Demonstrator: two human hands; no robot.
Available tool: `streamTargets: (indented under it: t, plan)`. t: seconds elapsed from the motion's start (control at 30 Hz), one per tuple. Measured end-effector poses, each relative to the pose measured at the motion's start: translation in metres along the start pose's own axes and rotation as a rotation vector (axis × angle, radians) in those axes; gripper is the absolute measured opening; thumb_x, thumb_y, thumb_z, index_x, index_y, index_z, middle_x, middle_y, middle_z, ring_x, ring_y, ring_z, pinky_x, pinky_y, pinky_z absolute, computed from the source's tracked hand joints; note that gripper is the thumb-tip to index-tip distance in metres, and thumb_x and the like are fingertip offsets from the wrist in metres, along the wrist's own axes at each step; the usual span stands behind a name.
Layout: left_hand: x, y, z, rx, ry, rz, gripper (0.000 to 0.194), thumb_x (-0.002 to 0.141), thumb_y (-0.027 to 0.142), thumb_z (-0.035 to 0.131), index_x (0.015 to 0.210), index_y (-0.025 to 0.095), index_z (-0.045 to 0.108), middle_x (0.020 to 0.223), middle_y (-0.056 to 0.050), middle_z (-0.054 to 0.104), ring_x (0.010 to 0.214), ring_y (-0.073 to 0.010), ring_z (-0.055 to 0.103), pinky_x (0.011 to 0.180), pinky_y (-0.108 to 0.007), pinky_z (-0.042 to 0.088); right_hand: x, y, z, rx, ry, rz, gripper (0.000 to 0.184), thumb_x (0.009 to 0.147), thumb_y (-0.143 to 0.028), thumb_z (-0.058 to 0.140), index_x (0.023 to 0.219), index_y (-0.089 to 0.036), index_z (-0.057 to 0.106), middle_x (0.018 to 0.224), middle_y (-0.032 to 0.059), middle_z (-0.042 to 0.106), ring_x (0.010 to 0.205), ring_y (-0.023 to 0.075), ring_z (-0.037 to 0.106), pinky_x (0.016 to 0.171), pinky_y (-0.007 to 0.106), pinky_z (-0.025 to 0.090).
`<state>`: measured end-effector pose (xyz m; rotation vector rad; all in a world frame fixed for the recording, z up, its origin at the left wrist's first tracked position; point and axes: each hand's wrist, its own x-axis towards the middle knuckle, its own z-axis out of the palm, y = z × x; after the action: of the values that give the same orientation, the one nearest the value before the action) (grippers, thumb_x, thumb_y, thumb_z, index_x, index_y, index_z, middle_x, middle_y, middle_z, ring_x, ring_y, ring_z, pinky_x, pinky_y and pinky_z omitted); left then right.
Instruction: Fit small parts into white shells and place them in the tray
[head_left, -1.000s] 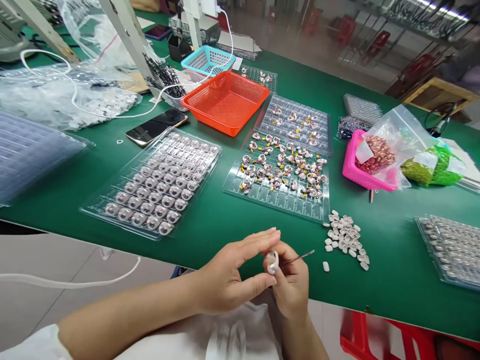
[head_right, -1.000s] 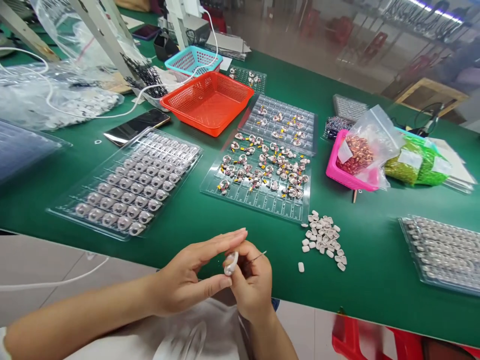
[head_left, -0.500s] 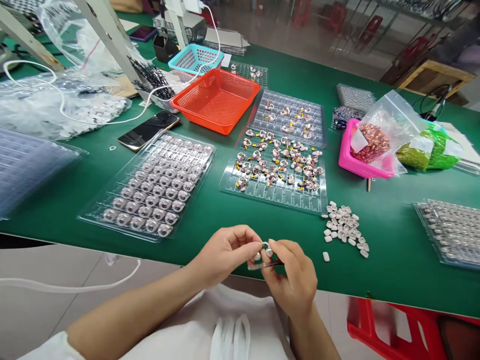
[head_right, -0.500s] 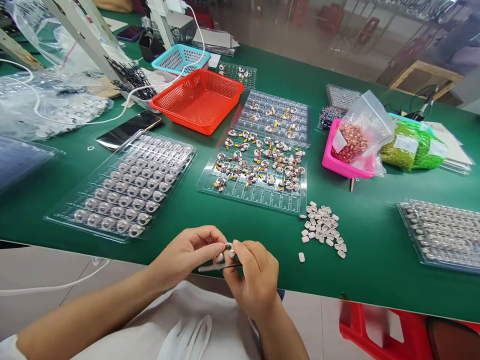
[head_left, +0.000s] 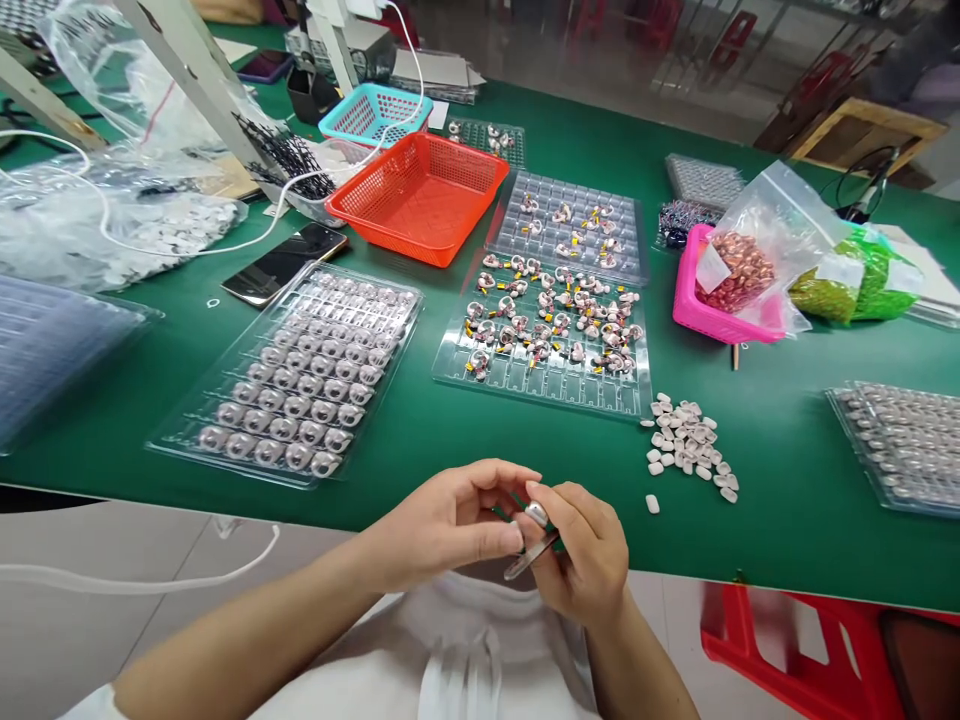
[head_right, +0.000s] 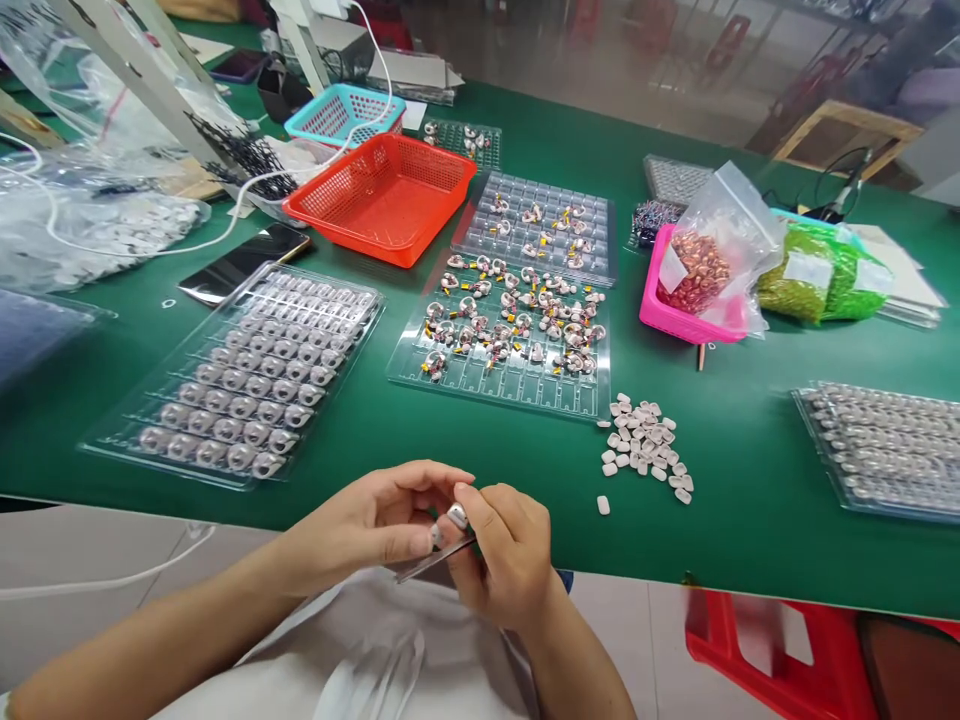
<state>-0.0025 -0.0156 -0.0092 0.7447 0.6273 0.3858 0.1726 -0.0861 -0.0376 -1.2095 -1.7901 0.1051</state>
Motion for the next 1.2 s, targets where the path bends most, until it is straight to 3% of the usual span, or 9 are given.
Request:
streamTargets:
  t: [0.1,0.37,0.67,0.8,0.93,1.07,1.2]
  plan:
    - [-0.003,0.0,0.003,0.086,0.02,0.01,0.055,0.075,0.024,0.085,0.126,0.018,0.065,0.099,-0.005,0.072,0.089,-0.0164,0.067,0.083,-0.03,0.056,-0.003,0.001,0.0,-0.039,-0.043,-0.052,0.028,0.095,-0.016,0.052,0.121,-0.012,0.06,0.077,0.0074,0.07,0.063,0.0181,0.063,0.053,0.03,0.047]
    - [-0.005,-0.008,0.009,0.268,0.078,0.064,0.034,0.078,0.021,0.076,0.111,0.015,0.069,0.089,-0.004,0.073,0.08,-0.0178,0.068,0.081,-0.033,0.059,-0.009,-0.003,0.001,-0.009,-0.123,-0.058,0.025,0.094,-0.019,0.05,0.116,-0.013,0.059,0.07,0.0054,0.064,0.057,0.018,0.056,0.052,0.031,0.041]
    - [-0.002,-0.015,0.006,0.11,0.013,0.008,0.024,0.08,0.023,0.075,0.103,0.014,0.071,0.079,-0.003,0.072,0.072,-0.0168,0.067,0.075,-0.031,0.058,-0.01,-0.003,0.005,-0.015,-0.113,-0.039,0.023,0.098,-0.022,0.049,0.113,-0.012,0.061,0.07,0.0063,0.064,0.057,0.0179,0.057,0.052,0.031,0.042]
    - [-0.001,-0.021,0.003,0.018,0.075,0.019,0.038,0.069,0.025,0.086,0.104,0.015,0.072,0.084,-0.003,0.072,0.075,-0.0164,0.067,0.074,-0.03,0.057,-0.013,-0.001,0.002,0.001,-0.128,-0.077,0.029,0.098,-0.02,0.048,0.122,-0.01,0.061,0.075,0.0096,0.068,0.062,0.0209,0.065,0.054,0.032,0.05]
    - [0.005,-0.017,-0.014,0.022,0.025,-0.019,0.065,0.043,0.022,0.099,0.103,0.018,0.074,0.085,0.0,0.071,0.078,-0.0151,0.066,0.075,-0.028,0.056,-0.014,0.003,0.006,0.042,-0.102,-0.112,0.036,0.097,-0.023,0.056,0.132,-0.017,0.062,0.074,0.0085,0.071,0.057,0.0212,0.068,0.05,0.03,0.054]
    - [-0.001,-0.005,-0.03,-0.022,-0.084,-0.107,0.054,0.048,0.043,0.097,0.091,0.019,0.076,0.076,-0.001,0.072,0.063,-0.0163,0.068,0.07,-0.033,0.058,-0.01,0.004,0.024,0.018,-0.003,-0.081,0.039,0.097,-0.024,0.057,0.135,-0.026,0.064,0.063,0.0046,0.069,0.044,0.02,0.063,0.04,0.029,0.051]
    - [-0.022,0.016,-0.033,0.147,0.006,-0.041,0.045,0.051,0.057,0.09,0.071,0.019,0.075,0.067,0.0,0.071,0.055,-0.0183,0.066,0.062,-0.036,0.057,-0.002,0.003,0.047,0.075,-0.043,-0.144,0.045,0.103,-0.03,0.049,0.146,-0.024,0.055,0.063,0.0049,0.068,0.042,0.0174,0.062,0.039,0.026,0.051]
